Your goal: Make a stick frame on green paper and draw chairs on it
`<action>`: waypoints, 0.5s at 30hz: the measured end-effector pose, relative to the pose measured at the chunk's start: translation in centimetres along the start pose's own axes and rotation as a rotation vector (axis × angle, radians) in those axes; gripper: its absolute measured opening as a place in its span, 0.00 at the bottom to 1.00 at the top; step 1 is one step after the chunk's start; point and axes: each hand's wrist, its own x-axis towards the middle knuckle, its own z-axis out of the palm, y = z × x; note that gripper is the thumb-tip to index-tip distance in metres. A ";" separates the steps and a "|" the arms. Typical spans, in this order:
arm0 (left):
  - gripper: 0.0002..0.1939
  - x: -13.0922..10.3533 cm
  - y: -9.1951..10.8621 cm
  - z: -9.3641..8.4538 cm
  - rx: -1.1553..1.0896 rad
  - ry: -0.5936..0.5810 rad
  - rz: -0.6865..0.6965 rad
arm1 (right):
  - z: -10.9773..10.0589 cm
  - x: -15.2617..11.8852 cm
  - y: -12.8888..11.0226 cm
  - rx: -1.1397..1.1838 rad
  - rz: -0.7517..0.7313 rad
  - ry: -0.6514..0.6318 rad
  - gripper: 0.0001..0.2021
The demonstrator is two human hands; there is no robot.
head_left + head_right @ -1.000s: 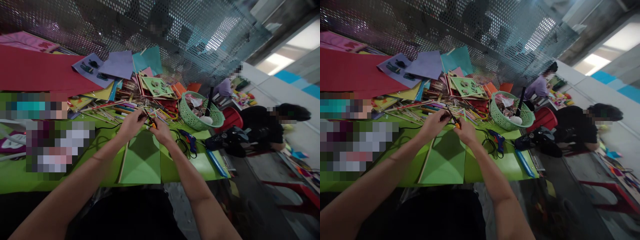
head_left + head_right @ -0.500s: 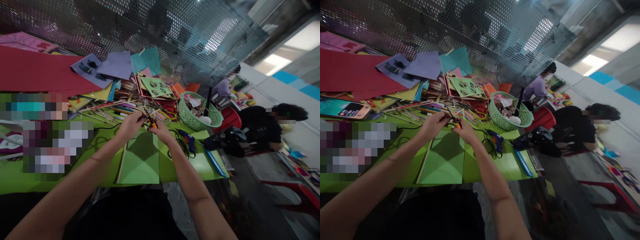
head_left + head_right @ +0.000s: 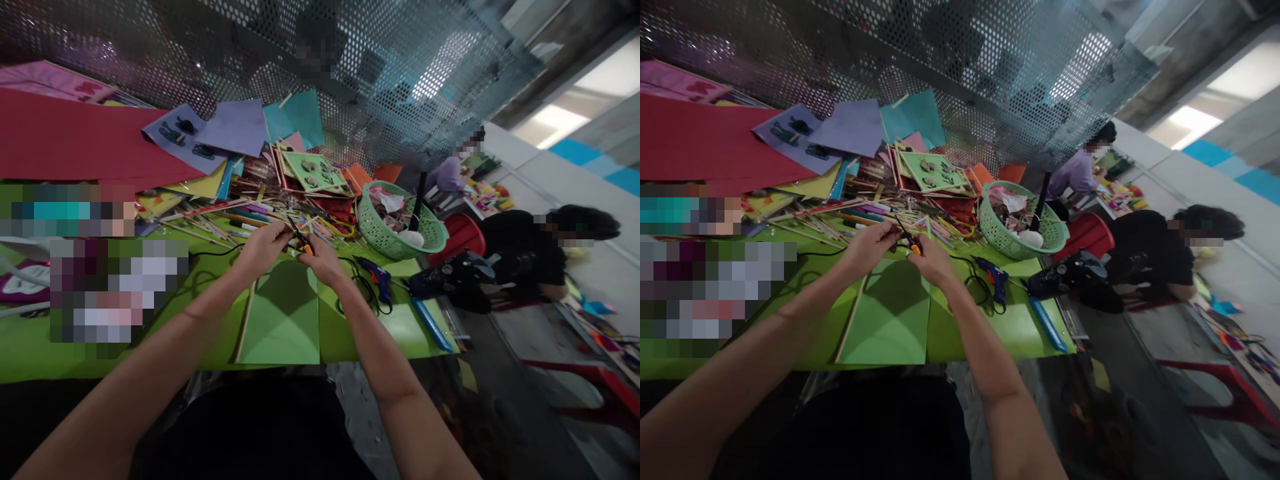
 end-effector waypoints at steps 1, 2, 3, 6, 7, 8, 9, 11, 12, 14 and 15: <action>0.12 0.0 0.0 0.0 0.002 -0.001 -0.002 | 0.0 0.0 0.0 -0.014 0.000 0.007 0.16; 0.13 0.0 0.0 0.0 0.003 -0.003 -0.003 | 0.1 0.0 0.0 -0.028 -0.001 0.022 0.14; 0.15 0.0 0.0 -0.1 0.003 -0.005 -0.004 | 0.2 0.0 0.0 -0.046 -0.001 0.044 0.13; 0.18 0.0 0.2 -0.3 -0.003 -0.009 -0.005 | 0.4 0.0 0.1 -0.093 -0.007 0.103 0.10; 0.18 0.0 0.3 -0.4 -0.008 -0.007 -0.006 | 0.3 0.1 0.1 -0.100 -0.005 0.107 0.10; 0.17 0.0 0.4 -0.5 -0.014 -0.001 -0.007 | 0.1 0.2 0.1 -0.108 0.003 0.106 0.11; 0.17 0.1 0.4 -0.7 -0.020 0.008 -0.010 | -0.2 0.3 0.1 -0.123 0.017 0.110 0.11; 0.17 0.2 0.5 -1.1 -0.030 0.036 -0.016 | -1.2 0.7 0.2 -0.187 0.071 0.127 0.13; 0.17 0.2 0.5 -1.4 -0.031 0.057 -0.019 | -1.8 1.0 0.2 -0.238 0.107 0.135 0.15; 0.16 0.3 0.4 -1.8 -0.021 0.107 -0.031 | -2.8 1.7 0.3 -0.356 0.169 0.131 0.22; 0.16 0.4 0.3 -2.0 -0.015 0.131 -0.039 | -3.2 2.2 0.4 -0.418 0.179 0.125 0.25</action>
